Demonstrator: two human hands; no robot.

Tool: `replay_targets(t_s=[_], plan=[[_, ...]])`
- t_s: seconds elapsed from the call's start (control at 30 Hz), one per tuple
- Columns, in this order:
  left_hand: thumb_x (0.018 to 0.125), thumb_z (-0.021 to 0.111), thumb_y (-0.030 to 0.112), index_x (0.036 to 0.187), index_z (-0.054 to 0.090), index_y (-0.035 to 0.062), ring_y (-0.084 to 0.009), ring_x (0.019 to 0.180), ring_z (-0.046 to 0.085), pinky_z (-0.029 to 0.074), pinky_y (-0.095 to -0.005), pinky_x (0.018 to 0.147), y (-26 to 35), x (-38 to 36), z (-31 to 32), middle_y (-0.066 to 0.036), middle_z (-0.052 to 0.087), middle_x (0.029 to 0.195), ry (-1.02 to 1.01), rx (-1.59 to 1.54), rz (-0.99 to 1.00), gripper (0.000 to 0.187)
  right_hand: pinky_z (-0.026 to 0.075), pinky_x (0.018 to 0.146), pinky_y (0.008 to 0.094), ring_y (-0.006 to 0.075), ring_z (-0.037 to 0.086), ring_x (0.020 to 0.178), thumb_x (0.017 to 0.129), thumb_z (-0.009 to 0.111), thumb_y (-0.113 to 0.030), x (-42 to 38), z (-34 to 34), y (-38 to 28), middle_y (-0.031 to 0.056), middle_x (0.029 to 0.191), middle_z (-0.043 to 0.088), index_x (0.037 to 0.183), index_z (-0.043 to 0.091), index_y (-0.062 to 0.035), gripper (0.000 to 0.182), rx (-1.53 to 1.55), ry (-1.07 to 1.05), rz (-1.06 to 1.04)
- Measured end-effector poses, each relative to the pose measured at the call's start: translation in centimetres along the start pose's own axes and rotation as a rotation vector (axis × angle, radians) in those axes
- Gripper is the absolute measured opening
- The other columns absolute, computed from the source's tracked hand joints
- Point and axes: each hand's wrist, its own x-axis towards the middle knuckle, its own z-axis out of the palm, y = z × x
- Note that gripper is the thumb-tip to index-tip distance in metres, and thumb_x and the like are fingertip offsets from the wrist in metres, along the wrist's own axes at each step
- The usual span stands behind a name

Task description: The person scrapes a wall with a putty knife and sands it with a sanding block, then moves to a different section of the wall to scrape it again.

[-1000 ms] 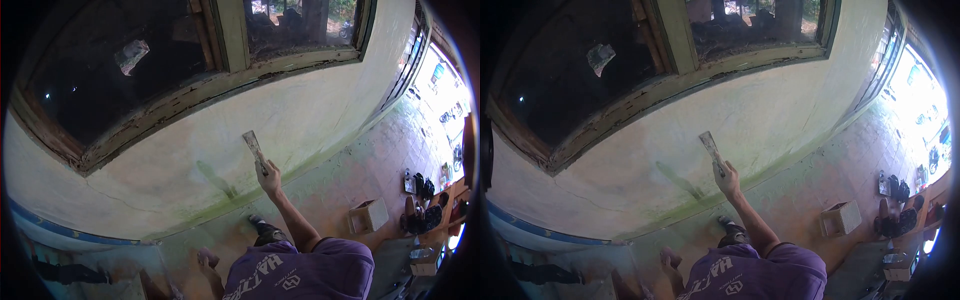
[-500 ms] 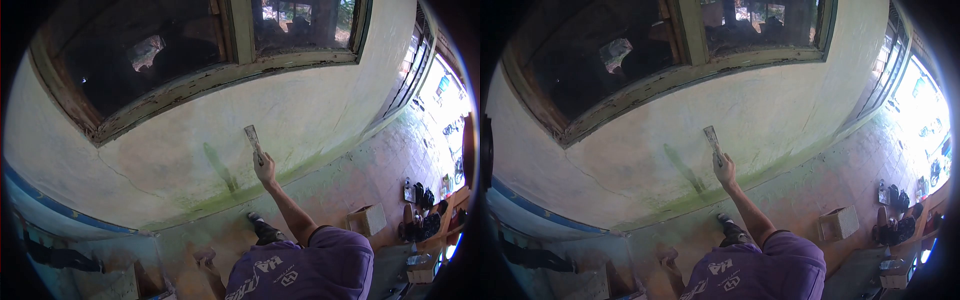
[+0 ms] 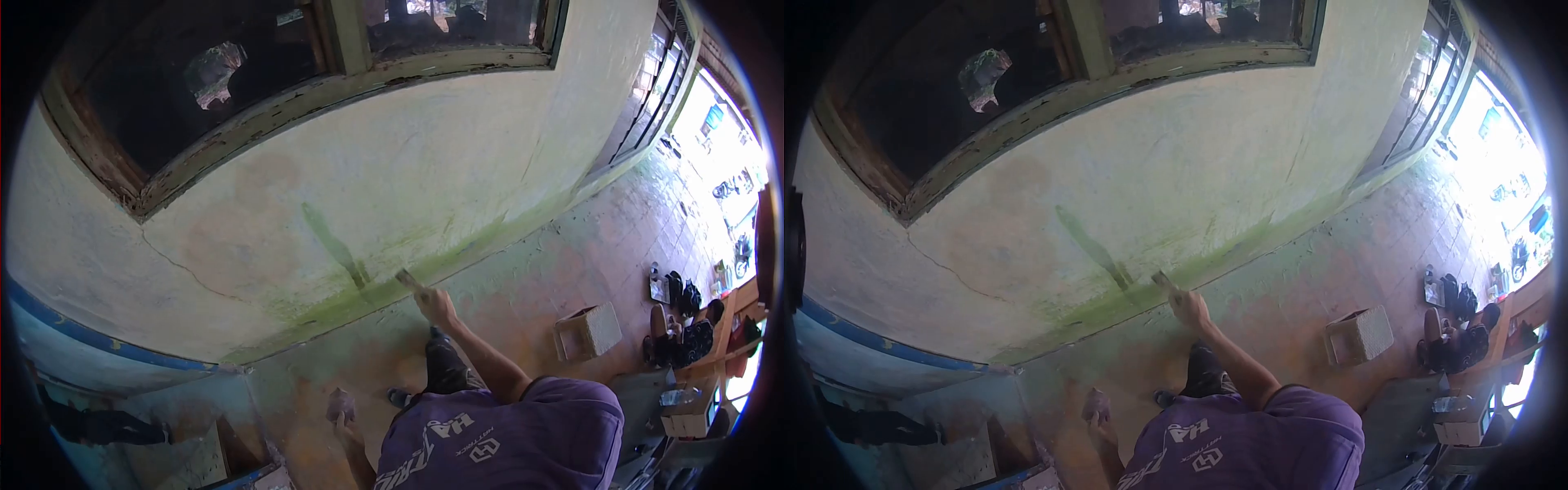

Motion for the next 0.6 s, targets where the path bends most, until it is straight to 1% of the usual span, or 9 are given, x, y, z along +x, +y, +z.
replay_targets(t_s=[0.07,0.13,0.27,0.33,0.4,0.47,0.5,0.57,0.6], plan=[[0.095,0.055,0.009,0.129,0.048,-0.0008,-0.0248,0.113,0.055,0.045,-0.0355,0.098,2.9,-0.9,5.2,-0.015,0.055,0.125,0.061,-0.1,-0.057,0.036,0.052,0.066,0.0489,0.0439,0.066,0.077,0.087,0.062,-0.026,-3.1,-0.4,3.2,0.0259,0.08,0.065,0.103,0.071,-0.0093,0.025,0.028,-0.017,0.056],[0.094,0.055,0.013,0.129,0.049,-0.0003,-0.025,0.115,0.054,0.044,-0.0365,0.101,3.4,-0.4,8.1,-0.014,0.055,0.124,0.055,-0.014,-0.032,0.038,0.052,0.067,0.0484,0.0437,0.066,0.078,0.086,0.064,-0.027,-5.0,-2.0,4.8,0.026,0.082,0.065,0.105,0.071,-0.0095,0.027,0.003,-0.056,0.149],[0.089,0.056,0.017,0.129,0.049,0.0004,-0.0255,0.117,0.054,0.045,-0.038,0.102,-0.2,3.9,9.7,-0.013,0.054,0.124,-0.031,-0.072,0.034,0.044,0.052,0.068,0.0469,0.0425,0.068,0.078,0.086,0.066,-0.027,-5.0,-6.4,7.6,0.0265,0.083,0.065,0.11,0.071,-0.0111,0.03,0.056,-0.136,0.193],[0.085,0.057,0.016,0.128,0.049,0.0007,-0.026,0.118,0.054,0.045,-0.0378,0.102,-0.2,6.2,15.0,-0.012,0.055,0.124,0.115,-0.215,-0.031,0.046,0.051,0.064,0.0413,0.0337,0.065,0.066,0.087,0.068,-0.023,-4.1,-8.8,9.3,0.0255,0.077,0.064,0.116,0.07,-0.0103,0.032,0.063,-0.093,0.129],[0.085,0.057,0.014,0.128,0.047,0.002,-0.0261,0.117,0.055,0.046,-0.0382,0.102,0.8,8.8,21.4,-0.01,0.055,0.124,0.073,-0.21,-0.01,0.046,0.051,0.062,0.0382,0.0267,0.064,0.06,0.087,0.069,-0.021,-2.4,-12.4,10.6,0.0246,0.074,0.064,0.12,0.069,-0.0104,0.034,0.068,-0.06,0.093],[0.094,0.053,0.013,0.132,0.047,0.0044,-0.0258,0.122,0.054,0.045,-0.0428,0.106,2.5,12.5,28.8,-0.011,0.054,0.131,-0.089,-0.032,0.18,0.04,0.05,0.062,0.0374,0.0214,0.063,0.06,0.087,0.069,-0.019,-0.8,-16.3,11.3,0.0239,0.074,0.064,0.122,0.069,-0.0114,0.036,0.084,-0.02,0.082],[0.096,0.052,0.019,0.138,0.045,0.0047,-0.0264,0.134,0.047,0.037,-0.0438,0.114,4.0,14.4,33.0,-0.015,0.051,0.141,-0.137,0.084,0.315,0.044,0.05,0.062,0.0371,0.02,0.063,0.061,0.087,0.069,-0.019,0.1,-18.0,12.3,0.0238,0.075,0.064,0.123,0.069,-0.0115,0.036,0.074,-0.006,0.083],[0.106,0.046,0.031,0.137,0.045,-0.0064,-0.0245,0.135,0.046,0.034,-0.0346,0.112,7.4,18.3,40.7,-0.017,0.049,0.143,0.027,0.525,0.651,0.049,0.051,0.063,0.0363,0.0172,0.063,0.063,0.087,0.069,-0.018,1.1,-21.3,14.7,0.0236,0.075,0.065,0.124,0.068,-0.0118,0.037,0.052,0.017,0.089],[0.107,0.043,0.024,0.132,0.048,-0.0115,-0.0272,0.13,0.049,0.036,-0.0346,0.108,11.1,19.6,46.0,-0.022,0.053,0.137,-0.054,0.553,1.019,0.044,0.051,0.063,0.0362,0.0173,0.063,0.064,0.087,0.069,-0.018,1.2,-23.0,16.1,0.0242,0.076,0.065,0.124,0.068,-0.0113,0.037,0.054,0.042,0.08]])
